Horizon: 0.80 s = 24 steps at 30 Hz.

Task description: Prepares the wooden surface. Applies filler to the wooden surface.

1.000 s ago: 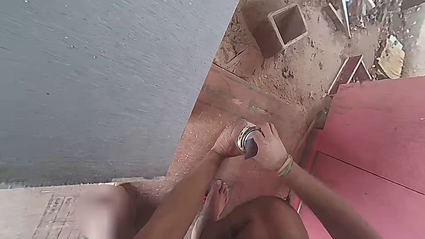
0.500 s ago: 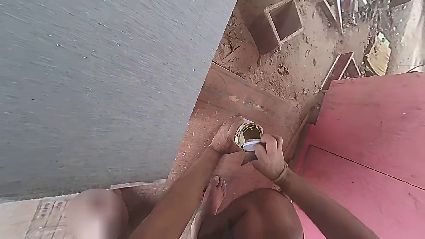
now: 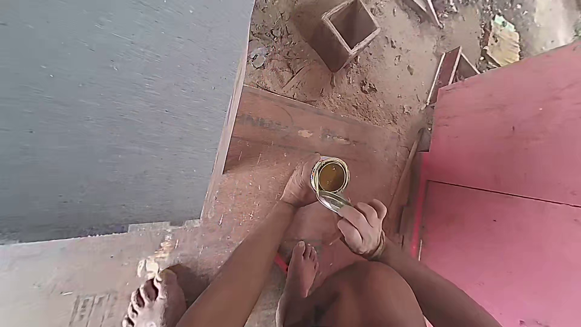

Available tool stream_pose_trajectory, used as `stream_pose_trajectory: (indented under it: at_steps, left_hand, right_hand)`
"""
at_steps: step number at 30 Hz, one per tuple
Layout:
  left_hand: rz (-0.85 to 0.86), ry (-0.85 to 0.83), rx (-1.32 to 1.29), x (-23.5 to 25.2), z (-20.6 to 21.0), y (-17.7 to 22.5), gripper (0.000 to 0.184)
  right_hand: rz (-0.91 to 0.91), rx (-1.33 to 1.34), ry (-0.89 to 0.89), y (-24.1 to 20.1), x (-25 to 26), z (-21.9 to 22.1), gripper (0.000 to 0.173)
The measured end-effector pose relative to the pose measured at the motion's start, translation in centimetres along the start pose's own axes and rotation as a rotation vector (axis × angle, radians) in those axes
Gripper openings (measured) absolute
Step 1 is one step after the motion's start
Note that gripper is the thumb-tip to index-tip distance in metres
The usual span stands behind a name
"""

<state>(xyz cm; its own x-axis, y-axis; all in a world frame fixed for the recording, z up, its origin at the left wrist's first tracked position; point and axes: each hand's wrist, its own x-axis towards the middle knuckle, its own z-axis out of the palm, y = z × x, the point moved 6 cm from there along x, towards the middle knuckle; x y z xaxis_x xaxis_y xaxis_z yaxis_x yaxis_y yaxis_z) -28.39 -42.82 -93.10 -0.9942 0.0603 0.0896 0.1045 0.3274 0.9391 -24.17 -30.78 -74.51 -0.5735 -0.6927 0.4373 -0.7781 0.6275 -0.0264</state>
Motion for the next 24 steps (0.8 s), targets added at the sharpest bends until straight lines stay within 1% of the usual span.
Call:
stream_pose_trajectory:
  at_steps: [6,10,13,16,18,22,24]
  left_hand:
    - [-0.012,-0.005,-0.001,-0.1,0.2,-0.2,0.116]
    - [-0.018,-0.016,-0.004,0.0,0.0,0.0,0.112]
    - [-0.017,-0.021,-0.017,0.0,-0.1,0.2,0.112]
    - [-0.042,-0.039,-0.014,0.0,-0.1,0.2,0.119]
    - [-0.042,-0.039,-0.009,-0.1,-0.2,0.3,0.121]
    - [-0.028,-0.030,-0.011,0.0,-0.5,0.8,0.114]
    - [-0.035,-0.028,-0.009,-0.1,-0.4,0.7,0.115]
  right_hand:
    - [0.005,0.054,0.035,0.1,-0.5,-0.8,0.006]
    - [0.013,0.094,0.054,-0.4,-1.0,-0.6,0.007]
    - [0.072,0.137,0.099,-0.2,-1.0,-0.2,0.014]
    - [0.145,0.139,0.159,0.3,-0.8,-0.3,0.022]
    - [0.151,0.113,0.152,0.1,-0.9,-0.5,0.020]
    - [0.130,0.080,0.120,-0.4,-1.1,-0.8,0.014]
    - [0.132,0.074,0.112,-0.6,-1.1,-0.9,0.014]
